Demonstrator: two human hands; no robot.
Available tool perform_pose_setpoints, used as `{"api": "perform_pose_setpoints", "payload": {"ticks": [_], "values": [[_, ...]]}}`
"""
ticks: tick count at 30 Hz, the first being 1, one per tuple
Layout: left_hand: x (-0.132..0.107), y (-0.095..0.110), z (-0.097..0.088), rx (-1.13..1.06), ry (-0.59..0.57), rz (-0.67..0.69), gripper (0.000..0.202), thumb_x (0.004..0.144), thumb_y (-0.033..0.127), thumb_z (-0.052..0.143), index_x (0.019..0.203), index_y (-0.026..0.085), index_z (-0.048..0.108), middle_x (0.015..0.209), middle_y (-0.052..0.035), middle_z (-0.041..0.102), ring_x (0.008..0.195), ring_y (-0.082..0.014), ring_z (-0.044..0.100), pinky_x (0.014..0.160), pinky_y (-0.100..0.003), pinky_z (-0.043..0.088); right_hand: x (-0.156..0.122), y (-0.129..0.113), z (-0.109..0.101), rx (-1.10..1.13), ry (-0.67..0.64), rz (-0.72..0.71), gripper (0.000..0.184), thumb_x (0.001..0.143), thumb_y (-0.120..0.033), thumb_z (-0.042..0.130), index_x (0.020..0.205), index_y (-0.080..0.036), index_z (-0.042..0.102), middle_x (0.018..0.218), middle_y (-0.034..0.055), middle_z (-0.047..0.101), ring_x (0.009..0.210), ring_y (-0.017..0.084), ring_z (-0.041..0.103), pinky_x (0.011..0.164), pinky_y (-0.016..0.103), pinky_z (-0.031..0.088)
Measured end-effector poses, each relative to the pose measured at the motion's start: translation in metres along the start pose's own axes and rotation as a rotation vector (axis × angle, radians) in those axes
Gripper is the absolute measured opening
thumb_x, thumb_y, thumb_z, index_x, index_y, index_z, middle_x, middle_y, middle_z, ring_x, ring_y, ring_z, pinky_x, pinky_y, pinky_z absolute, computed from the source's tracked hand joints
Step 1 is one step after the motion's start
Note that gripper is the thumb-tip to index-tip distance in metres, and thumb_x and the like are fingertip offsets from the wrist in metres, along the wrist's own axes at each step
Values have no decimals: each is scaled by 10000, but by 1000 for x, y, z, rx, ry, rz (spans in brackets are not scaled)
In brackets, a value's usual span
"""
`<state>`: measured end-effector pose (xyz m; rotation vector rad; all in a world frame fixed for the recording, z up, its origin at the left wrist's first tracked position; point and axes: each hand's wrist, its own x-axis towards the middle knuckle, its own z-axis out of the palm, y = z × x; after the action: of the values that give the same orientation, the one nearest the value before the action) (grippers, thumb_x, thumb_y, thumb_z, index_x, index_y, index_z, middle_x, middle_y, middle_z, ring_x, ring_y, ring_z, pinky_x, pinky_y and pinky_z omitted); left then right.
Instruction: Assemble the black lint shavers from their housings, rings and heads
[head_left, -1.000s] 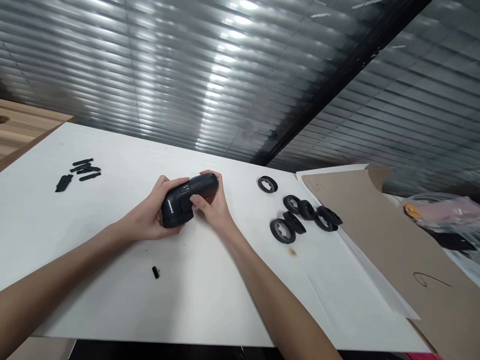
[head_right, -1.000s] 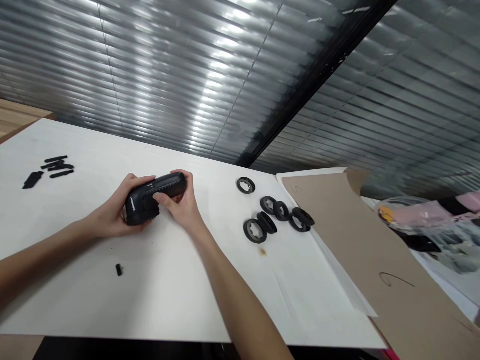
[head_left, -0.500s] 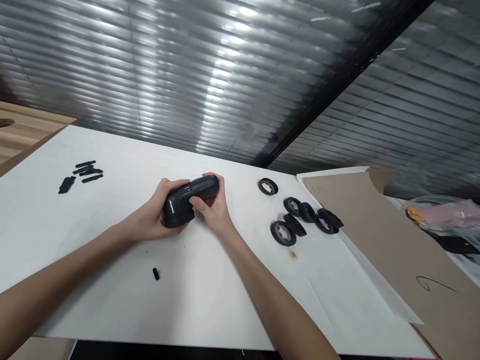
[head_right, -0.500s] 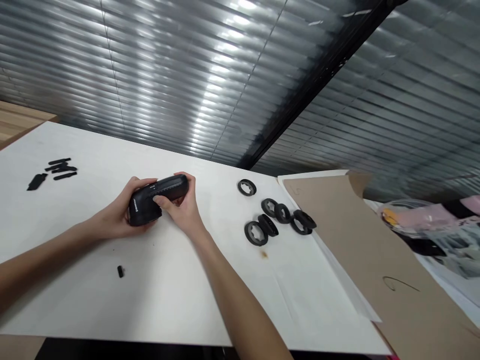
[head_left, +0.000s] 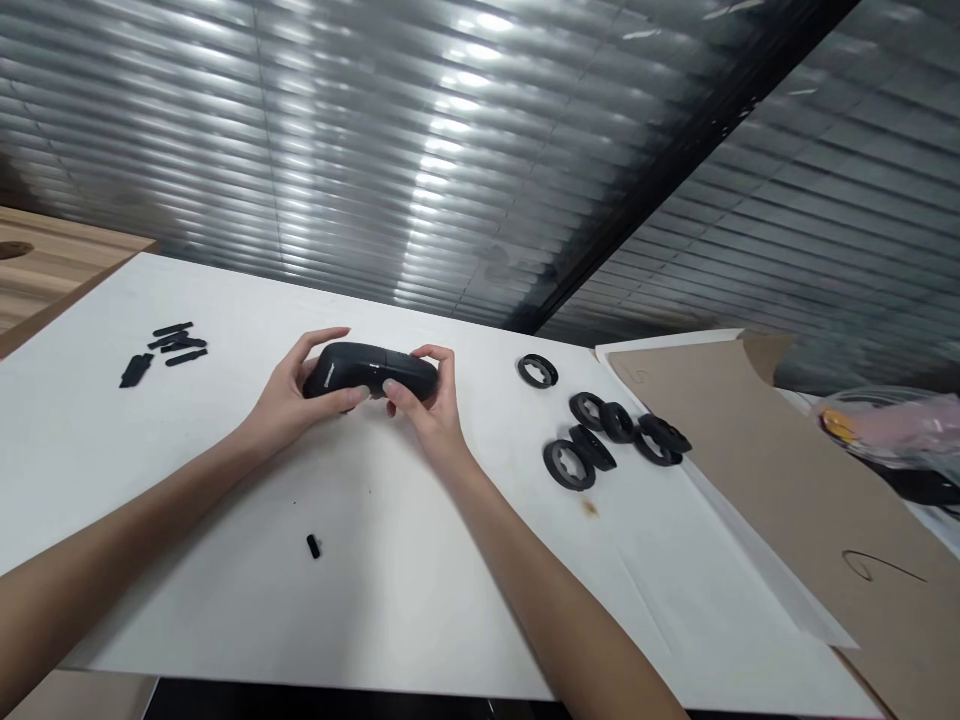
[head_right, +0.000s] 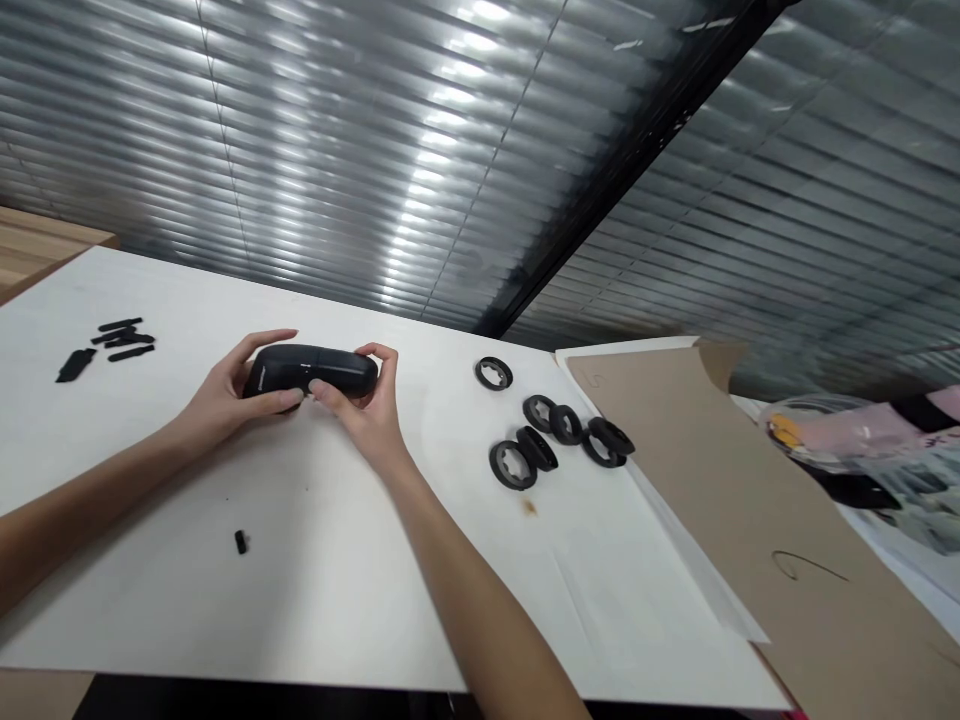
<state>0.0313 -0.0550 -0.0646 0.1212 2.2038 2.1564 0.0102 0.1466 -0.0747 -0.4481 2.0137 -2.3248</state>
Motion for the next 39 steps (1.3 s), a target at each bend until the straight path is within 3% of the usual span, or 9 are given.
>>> {"api": "perform_pose_setpoints", "payload": {"ticks": [3,7,12,15,18,33,39], "values": [[0,3,2,-44,105,39,850,686,466,974,1424,298,589,962,-22,747,840,-218,720,814,-358,593,1,1,-4,-14,-34,42,593,806,-608,846,1058,-296,409,873,-52,652,714,152,646,657,303,538],[0,7,5,-49,88,36,770,637,442,996,1308,280,654,920,-19,749,845,-233,727,786,-353,604,1,0,-8,-35,-112,111,542,844,-620,801,1163,-292,511,932,-11,702,764,194,688,676,338,565],[2,7,4,7,19,16,581,720,512,942,1201,269,726,1095,-54,746,978,-256,711,776,-336,589,2,-2,-10,-150,-246,16,467,948,-538,680,1322,-259,670,1072,53,757,998,263,723,907,419,573],[4,6,2,0,-36,-28,541,769,529,908,1218,281,734,1197,-60,729,1003,-252,694,741,-320,567,3,-2,-11,-192,-257,-40,458,951,-468,657,1359,-263,692,1279,59,748,1232,295,671,1074,453,528],[5,4,1,-21,-59,-36,533,780,528,906,1223,284,736,1179,-52,727,978,-232,681,742,-314,552,3,1,-12,-192,-270,-41,483,941,-409,629,1398,-264,687,1391,46,714,1313,303,636,1140,475,495],[3,6,2,7,-56,-30,534,776,535,895,1205,260,733,1143,-72,733,925,-243,689,708,-323,553,3,6,-12,-196,-224,-43,505,916,-430,668,1390,-264,722,1472,20,690,1377,347,624,1150,522,510],[2,7,3,10,-55,-37,518,780,538,898,1204,284,740,1176,-57,727,1007,-253,685,737,-320,559,4,5,-13,-211,-218,-78,506,912,-457,697,1366,-238,746,1426,47,723,1340,333,658,1166,487,496]]}}
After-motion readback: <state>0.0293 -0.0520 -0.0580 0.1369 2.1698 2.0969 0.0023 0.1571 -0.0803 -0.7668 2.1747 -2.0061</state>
